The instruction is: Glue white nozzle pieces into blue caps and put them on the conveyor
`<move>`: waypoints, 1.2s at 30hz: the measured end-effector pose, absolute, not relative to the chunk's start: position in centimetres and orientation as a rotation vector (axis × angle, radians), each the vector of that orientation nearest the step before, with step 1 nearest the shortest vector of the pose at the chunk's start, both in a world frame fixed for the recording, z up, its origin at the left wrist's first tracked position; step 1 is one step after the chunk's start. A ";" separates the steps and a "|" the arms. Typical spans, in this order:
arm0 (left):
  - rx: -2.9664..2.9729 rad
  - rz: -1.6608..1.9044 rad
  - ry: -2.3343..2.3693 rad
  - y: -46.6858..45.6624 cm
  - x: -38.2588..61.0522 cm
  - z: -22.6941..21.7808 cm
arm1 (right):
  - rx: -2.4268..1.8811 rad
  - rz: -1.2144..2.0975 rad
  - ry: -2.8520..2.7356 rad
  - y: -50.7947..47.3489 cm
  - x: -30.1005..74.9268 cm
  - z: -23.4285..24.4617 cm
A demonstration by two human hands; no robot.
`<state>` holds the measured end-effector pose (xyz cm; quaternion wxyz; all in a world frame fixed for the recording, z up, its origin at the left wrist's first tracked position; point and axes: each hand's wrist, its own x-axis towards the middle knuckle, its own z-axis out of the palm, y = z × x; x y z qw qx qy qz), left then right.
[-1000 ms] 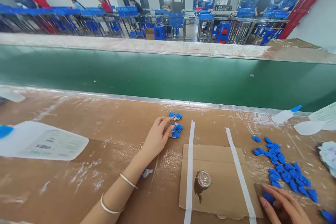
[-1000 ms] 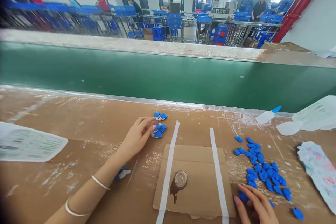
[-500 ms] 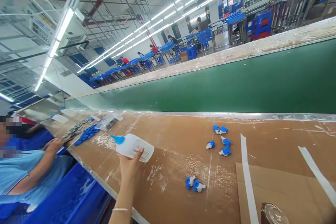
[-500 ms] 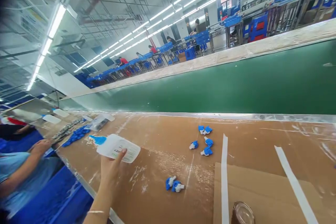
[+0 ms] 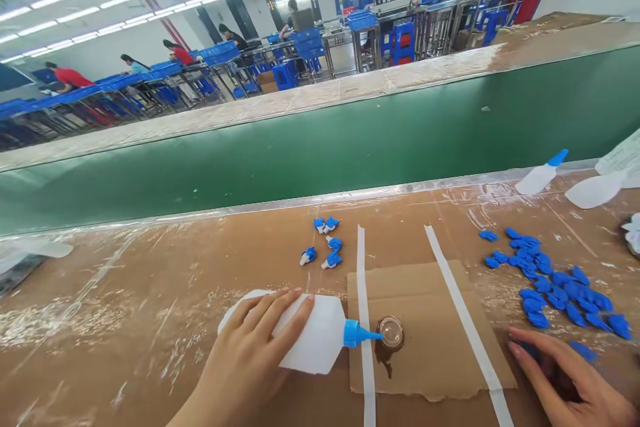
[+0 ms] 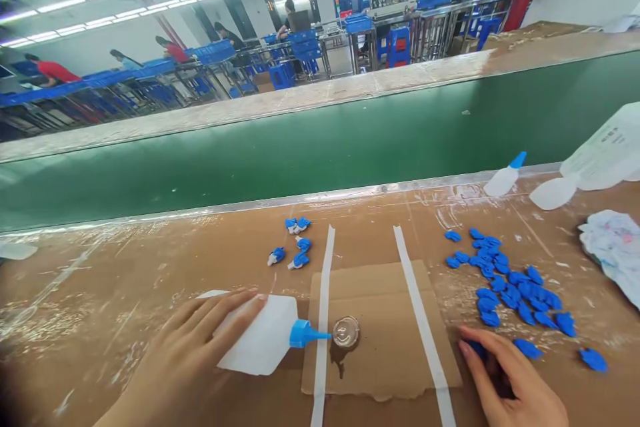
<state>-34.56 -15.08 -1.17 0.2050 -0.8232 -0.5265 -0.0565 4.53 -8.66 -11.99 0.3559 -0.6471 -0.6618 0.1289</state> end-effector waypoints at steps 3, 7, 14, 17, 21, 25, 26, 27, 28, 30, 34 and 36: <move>-2.265 -0.113 -1.397 -14.2 -33.8 -0.8 | -1.619 0.377 -1.770 -9.0 4.1 -10.9; -2.280 -0.036 -1.346 -13.7 -33.8 -0.3 | -1.622 0.435 -1.740 -9.3 3.9 -10.6; -2.320 0.001 -1.317 -13.2 -33.8 0.2 | -1.610 0.433 -1.742 -9.5 4.1 -11.3; -2.328 0.039 -1.314 -13.2 -33.7 0.2 | -1.576 0.387 -1.785 -9.4 4.1 -11.3; -2.309 0.034 -1.302 -13.1 -33.5 0.3 | -1.517 0.326 -1.827 -9.4 4.1 -11.2; -2.322 0.046 -1.311 -13.0 -33.6 0.3 | -1.520 0.310 -1.835 -9.4 4.0 -11.3; -2.329 0.047 -1.324 -13.0 -33.7 0.2 | -1.524 0.315 -1.831 -9.4 4.0 -11.3; -2.334 0.046 -1.337 -12.9 -33.8 0.2 | -1.526 0.325 -1.827 -9.4 4.0 -11.4; -2.337 0.050 -1.346 -12.9 -33.9 0.1 | -1.529 0.338 -1.824 -9.4 4.0 -11.4; -2.345 0.070 -1.341 -13.0 -34.1 0.0 | -1.539 0.359 -1.817 -9.5 4.1 -11.4; -2.348 0.061 -1.352 -13.0 -34.0 -0.3 | -1.558 0.367 -1.819 -9.7 4.2 -11.4; -2.345 0.034 -1.381 -13.0 -34.0 -0.4 | -1.558 0.360 -1.834 -9.8 4.3 -11.5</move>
